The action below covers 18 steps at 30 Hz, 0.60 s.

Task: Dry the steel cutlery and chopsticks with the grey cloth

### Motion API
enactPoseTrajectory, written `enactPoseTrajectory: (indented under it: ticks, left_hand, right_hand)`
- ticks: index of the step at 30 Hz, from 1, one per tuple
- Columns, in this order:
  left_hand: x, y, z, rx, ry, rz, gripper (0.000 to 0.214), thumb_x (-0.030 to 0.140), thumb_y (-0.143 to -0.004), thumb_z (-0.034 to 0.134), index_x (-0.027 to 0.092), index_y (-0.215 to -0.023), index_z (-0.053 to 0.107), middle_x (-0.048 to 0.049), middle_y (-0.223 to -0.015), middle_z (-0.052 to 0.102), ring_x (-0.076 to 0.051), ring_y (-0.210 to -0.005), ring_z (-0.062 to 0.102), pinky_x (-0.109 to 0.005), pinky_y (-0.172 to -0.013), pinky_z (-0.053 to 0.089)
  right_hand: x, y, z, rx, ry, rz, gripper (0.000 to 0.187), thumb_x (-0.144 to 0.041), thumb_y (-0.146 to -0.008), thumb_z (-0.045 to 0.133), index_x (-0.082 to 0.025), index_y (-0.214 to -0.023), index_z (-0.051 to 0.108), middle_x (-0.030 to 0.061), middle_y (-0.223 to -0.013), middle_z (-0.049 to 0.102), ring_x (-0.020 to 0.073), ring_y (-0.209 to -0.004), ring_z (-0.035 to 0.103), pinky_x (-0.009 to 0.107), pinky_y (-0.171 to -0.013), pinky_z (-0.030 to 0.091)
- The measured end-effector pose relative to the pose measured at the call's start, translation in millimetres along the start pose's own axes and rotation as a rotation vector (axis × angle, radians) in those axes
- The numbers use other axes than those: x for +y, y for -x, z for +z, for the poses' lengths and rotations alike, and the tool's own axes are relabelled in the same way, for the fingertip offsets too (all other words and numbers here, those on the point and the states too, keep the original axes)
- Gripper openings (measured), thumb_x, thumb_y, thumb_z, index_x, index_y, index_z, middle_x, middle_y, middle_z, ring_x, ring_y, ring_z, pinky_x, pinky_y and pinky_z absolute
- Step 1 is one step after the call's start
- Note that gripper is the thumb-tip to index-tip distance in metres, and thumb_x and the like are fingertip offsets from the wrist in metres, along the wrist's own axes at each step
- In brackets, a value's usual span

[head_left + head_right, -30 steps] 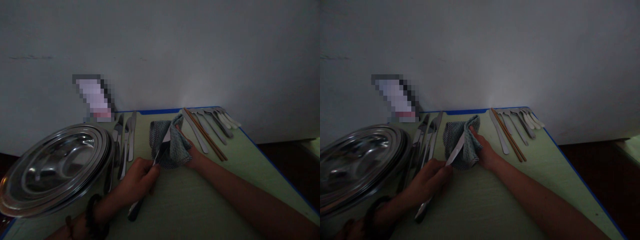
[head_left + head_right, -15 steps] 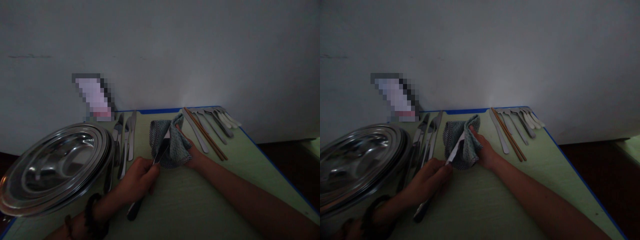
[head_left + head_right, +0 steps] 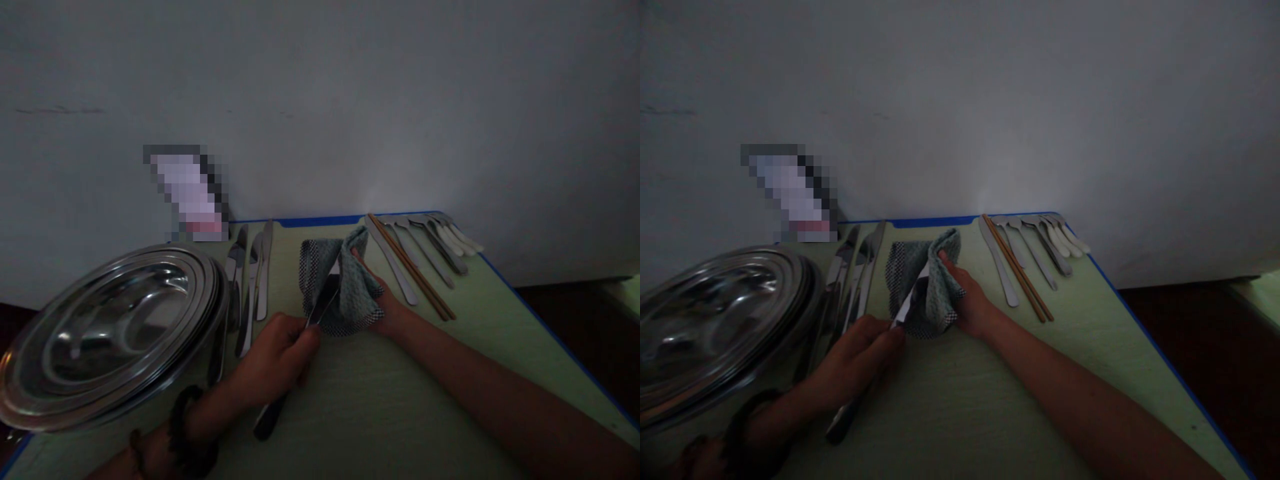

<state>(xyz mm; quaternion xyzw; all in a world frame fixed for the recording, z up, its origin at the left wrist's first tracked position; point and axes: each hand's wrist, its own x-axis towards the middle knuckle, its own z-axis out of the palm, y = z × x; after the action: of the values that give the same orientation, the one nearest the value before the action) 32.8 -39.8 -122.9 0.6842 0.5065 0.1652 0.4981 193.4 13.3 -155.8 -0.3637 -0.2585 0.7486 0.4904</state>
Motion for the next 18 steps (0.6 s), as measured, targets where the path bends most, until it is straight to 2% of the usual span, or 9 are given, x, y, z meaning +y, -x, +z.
enactPoseTrajectory:
  ticks: [4, 8, 11, 14, 16, 18]
  left_hand:
    - [-0.3, -0.1, -0.3, -0.013, -0.029, 0.018, 0.039, 0.038, -0.079, 0.031, 0.021, -0.046, 0.039, 0.0039, -0.037, 0.042, -0.009, -0.035, 0.040, -0.019, -0.036, 0.028]
    - [-1.1, 0.6, -1.2, -0.039, -0.012, 0.046, 0.038, 0.035, -0.080, 0.033, 0.020, -0.047, 0.042, 0.0034, -0.039, 0.045, -0.010, -0.037, 0.045, -0.019, -0.039, 0.032]
    - [-1.7, 1.7, -3.6, -0.134, 0.114, 0.100, 0.030, 0.031, -0.083, 0.036, 0.018, -0.058, 0.047, 0.0028, -0.043, 0.053, -0.011, -0.043, 0.050, -0.021, -0.046, 0.039]
    - [-3.6, 3.5, -6.5, -0.257, 0.358, 0.127, 0.019, 0.031, -0.086, 0.037, 0.017, -0.084, 0.049, -0.0020, -0.058, 0.066, -0.015, -0.058, 0.060, -0.025, -0.058, 0.045]
    - [-5.7, 4.7, -7.3, -0.379, 0.552, 0.074, 0.024, 0.037, -0.089, 0.034, 0.017, -0.096, 0.045, -0.0053, -0.064, 0.069, -0.018, -0.059, 0.062, -0.026, -0.057, 0.046]
    - [-7.5, 5.7, -6.6, -0.478, 0.659, 0.021, 0.031, 0.044, -0.089, 0.034, 0.017, -0.101, 0.043, -0.0047, -0.062, 0.067, -0.017, -0.052, 0.061, -0.024, -0.050, 0.043]
  right_hand:
    - [0.5, -0.5, -1.6, -0.045, 0.027, -0.010, 0.030, -0.050, -0.074, 0.057, -0.021, -0.077, 0.068, -0.0011, -0.067, 0.068, 0.0166, -0.078, 0.064, 0.029, -0.076, 0.048]
    - [0.7, 2.7, 6.0, -0.010, -0.016, -0.064, 0.026, -0.045, -0.072, 0.061, -0.020, -0.073, 0.067, 0.0002, -0.070, 0.069, 0.0169, -0.082, 0.064, 0.030, -0.080, 0.047]
    - [1.8, 3.0, 11.2, 0.011, -0.096, -0.113, 0.022, -0.041, -0.068, 0.066, -0.019, -0.073, 0.066, -0.0003, -0.068, 0.069, 0.0176, -0.081, 0.064, 0.032, -0.082, 0.047]
    - [1.6, -0.3, 10.5, 0.067, -0.176, -0.140, 0.016, -0.035, -0.068, 0.066, -0.019, -0.070, 0.065, -0.0009, -0.067, 0.069, 0.0176, -0.079, 0.064, 0.032, -0.082, 0.048]
    - [0.6, -4.1, 6.7, 0.079, -0.224, -0.125, 0.013, -0.033, -0.069, 0.064, -0.020, -0.071, 0.065, -0.0006, -0.068, 0.069, 0.0175, -0.078, 0.064, 0.032, -0.081, 0.048]
    - [-0.6, -8.4, 1.9, 0.054, -0.247, -0.090, 0.014, -0.033, -0.071, 0.061, -0.021, -0.073, 0.066, 0.0000, -0.070, 0.070, 0.0179, -0.078, 0.064, 0.033, -0.079, 0.049]
